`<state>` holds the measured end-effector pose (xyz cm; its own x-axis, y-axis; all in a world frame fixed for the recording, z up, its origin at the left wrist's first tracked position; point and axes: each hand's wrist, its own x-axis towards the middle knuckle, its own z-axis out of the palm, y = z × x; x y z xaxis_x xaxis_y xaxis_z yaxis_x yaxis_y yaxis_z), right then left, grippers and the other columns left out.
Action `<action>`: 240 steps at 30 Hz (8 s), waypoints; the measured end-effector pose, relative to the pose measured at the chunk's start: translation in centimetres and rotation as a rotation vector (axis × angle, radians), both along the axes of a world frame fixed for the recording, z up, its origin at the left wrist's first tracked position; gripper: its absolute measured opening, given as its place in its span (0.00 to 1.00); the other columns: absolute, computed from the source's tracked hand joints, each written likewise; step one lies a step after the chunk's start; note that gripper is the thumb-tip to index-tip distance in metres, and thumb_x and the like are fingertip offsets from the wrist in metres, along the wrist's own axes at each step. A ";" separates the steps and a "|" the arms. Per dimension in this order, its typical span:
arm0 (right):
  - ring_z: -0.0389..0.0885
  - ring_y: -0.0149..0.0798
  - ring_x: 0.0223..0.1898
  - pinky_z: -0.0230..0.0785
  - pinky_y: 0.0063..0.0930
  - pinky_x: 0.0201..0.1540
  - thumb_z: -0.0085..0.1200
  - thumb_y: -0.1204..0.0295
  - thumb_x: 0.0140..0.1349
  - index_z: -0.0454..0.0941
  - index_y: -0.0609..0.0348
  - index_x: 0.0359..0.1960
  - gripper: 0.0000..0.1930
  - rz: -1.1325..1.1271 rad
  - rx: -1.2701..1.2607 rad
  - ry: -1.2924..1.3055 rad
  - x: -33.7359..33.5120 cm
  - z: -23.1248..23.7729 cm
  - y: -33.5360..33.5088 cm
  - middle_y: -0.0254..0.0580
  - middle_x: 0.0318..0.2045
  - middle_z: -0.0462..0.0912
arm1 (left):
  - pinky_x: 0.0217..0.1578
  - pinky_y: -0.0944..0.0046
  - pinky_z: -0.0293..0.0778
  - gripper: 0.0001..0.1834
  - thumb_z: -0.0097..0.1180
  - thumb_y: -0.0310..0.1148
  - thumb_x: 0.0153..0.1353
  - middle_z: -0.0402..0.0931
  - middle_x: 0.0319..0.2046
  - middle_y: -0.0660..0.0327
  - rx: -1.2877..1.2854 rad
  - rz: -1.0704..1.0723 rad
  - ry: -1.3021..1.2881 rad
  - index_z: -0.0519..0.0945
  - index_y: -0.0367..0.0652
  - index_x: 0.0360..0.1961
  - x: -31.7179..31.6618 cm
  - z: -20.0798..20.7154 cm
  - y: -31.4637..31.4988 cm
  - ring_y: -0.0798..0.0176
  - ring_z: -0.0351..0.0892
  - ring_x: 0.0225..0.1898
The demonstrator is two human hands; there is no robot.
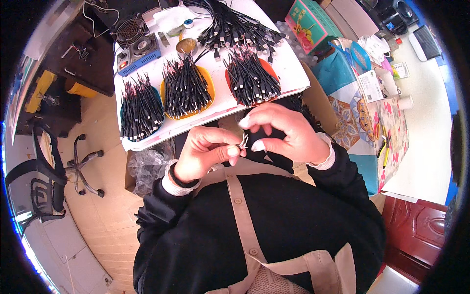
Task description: The person repeatedly picks up small black cables and white connectors, aligns them, and presses them together by hand. They place each assembled unit into a tray on the table. The process is repeated continuously throughout the clip.
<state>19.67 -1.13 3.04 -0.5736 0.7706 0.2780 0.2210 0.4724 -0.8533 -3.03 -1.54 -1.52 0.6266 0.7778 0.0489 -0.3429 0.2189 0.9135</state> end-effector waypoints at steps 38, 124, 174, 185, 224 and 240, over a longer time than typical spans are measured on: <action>0.72 0.30 0.31 0.66 0.23 0.35 0.53 0.75 0.62 0.73 0.62 0.35 0.04 0.020 -0.682 0.276 -0.2 -1.5 -0.2 0.36 0.31 0.76 | 0.25 0.72 0.70 0.06 0.56 0.19 0.59 0.77 0.24 0.60 0.701 0.238 0.349 0.81 0.33 0.37 0.8 1.1 0.1 0.71 0.75 0.24; 0.71 0.27 0.44 0.67 0.23 0.47 0.34 0.59 0.74 0.58 0.62 0.59 0.21 0.686 -1.015 0.590 -7.3 -10.9 7.1 0.37 0.42 0.73 | 0.35 0.54 0.73 0.06 0.57 0.30 0.53 0.78 0.27 0.51 1.127 0.036 1.541 0.82 0.41 0.30 -4.3 -4.1 29.5 0.47 0.79 0.32; 0.73 0.25 0.40 0.68 0.20 0.44 0.40 0.65 0.72 0.60 0.63 0.56 0.17 0.609 -1.018 0.380 -10.6 -9.9 6.7 0.36 0.41 0.74 | 0.34 0.50 0.74 0.05 0.58 0.28 0.53 0.78 0.25 0.46 1.031 0.334 1.809 0.80 0.38 0.26 -15.9 -2.2 30.8 0.42 0.79 0.32; 0.72 0.24 0.38 0.67 0.19 0.41 0.43 0.65 0.71 0.64 0.62 0.56 0.17 0.557 -0.990 0.392 -8.9 -10.5 5.5 0.33 0.39 0.75 | 0.30 0.59 0.76 0.05 0.58 0.28 0.53 0.79 0.23 0.51 0.912 0.621 1.420 0.82 0.39 0.31 -13.8 2.5 25.9 0.50 0.81 0.26; 0.75 0.29 0.33 0.69 0.25 0.39 0.38 0.70 0.72 0.69 0.61 0.46 0.10 -1.016 0.431 0.079 17.7 4.5 -0.8 0.35 0.31 0.77 | 0.56 0.58 0.68 0.27 0.52 0.36 0.66 0.74 0.53 0.49 0.341 0.166 -0.170 0.64 0.34 0.62 14.2 10.4 8.1 0.55 0.72 0.57; 0.77 0.63 0.41 0.67 0.49 0.43 0.42 0.65 0.68 0.73 0.68 0.41 0.16 -1.007 0.000 -0.618 25.0 -24.6 11.0 0.65 0.38 0.78 | 0.28 0.64 0.72 0.05 0.58 0.27 0.56 0.78 0.24 0.53 0.532 1.038 1.287 0.81 0.37 0.33 -12.5 -1.0 6.0 0.59 0.77 0.24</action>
